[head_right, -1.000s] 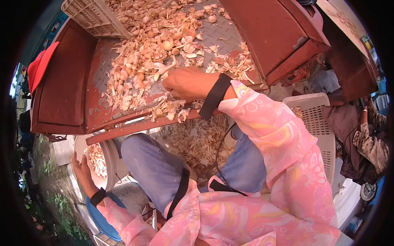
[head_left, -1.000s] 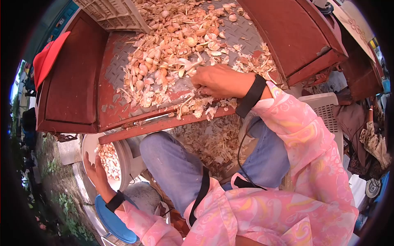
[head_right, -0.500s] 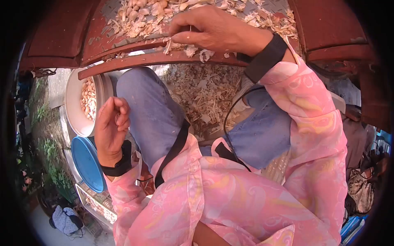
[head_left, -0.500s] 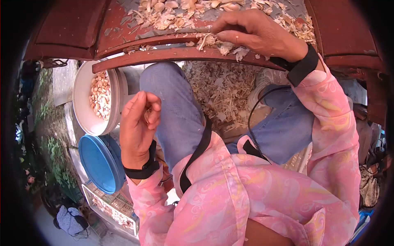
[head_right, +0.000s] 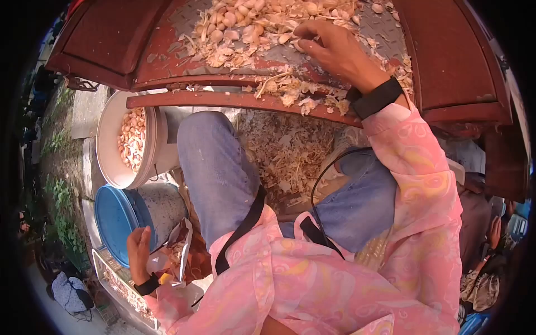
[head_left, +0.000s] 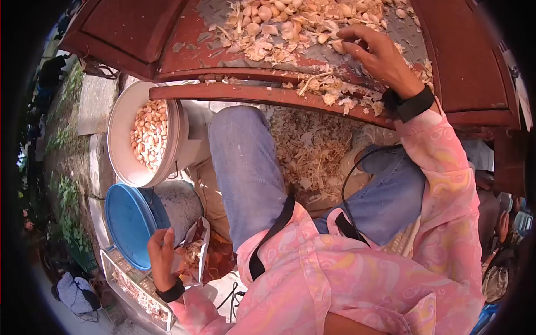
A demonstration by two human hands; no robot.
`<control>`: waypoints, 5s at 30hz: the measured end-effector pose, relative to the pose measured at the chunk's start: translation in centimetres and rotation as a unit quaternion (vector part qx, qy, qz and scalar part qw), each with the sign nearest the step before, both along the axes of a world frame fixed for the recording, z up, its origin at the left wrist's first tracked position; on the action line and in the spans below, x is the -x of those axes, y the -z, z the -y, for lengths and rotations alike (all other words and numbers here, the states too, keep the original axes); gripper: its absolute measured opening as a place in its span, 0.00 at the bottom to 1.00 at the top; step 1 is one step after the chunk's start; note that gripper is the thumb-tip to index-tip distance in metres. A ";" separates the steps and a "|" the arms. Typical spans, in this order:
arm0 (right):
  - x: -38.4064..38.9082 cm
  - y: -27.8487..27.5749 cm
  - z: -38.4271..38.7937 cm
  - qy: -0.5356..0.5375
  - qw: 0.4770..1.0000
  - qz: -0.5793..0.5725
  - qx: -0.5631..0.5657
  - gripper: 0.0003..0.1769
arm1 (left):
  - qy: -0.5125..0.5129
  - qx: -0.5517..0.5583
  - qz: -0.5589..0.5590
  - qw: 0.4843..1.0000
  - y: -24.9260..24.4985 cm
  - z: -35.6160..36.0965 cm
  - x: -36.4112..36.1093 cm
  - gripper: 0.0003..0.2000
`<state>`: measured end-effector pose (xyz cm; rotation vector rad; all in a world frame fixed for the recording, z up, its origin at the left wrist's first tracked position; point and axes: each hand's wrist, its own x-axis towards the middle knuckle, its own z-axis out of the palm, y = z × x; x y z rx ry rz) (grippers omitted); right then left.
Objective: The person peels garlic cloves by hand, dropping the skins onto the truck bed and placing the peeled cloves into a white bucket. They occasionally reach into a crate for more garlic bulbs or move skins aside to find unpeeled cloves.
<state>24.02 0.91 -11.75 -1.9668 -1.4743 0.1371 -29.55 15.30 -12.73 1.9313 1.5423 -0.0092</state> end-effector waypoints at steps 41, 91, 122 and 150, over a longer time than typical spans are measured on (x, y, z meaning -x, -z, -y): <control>-0.2 -0.1 -3.2 -0.030 0.989 0.142 -0.032 0.09 | 0.177 0.135 0.495 0.840 -2.9 -0.5 -36.3 0.18; 3.9 -4.3 2.0 -0.200 0.822 -0.503 -0.180 0.09 | -0.092 0.581 0.693 0.417 -1.3 -0.6 -33.0 0.13; 12.1 -14.7 7.4 -0.299 0.673 -0.504 -0.451 0.02 | 0.449 -0.306 0.192 0.818 0.6 -0.3 -48.1 0.05; 6.1 -3.4 1.0 -0.152 0.838 -0.522 -0.044 0.10 | -0.051 0.412 0.664 0.622 -0.9 5.9 -33.4 0.15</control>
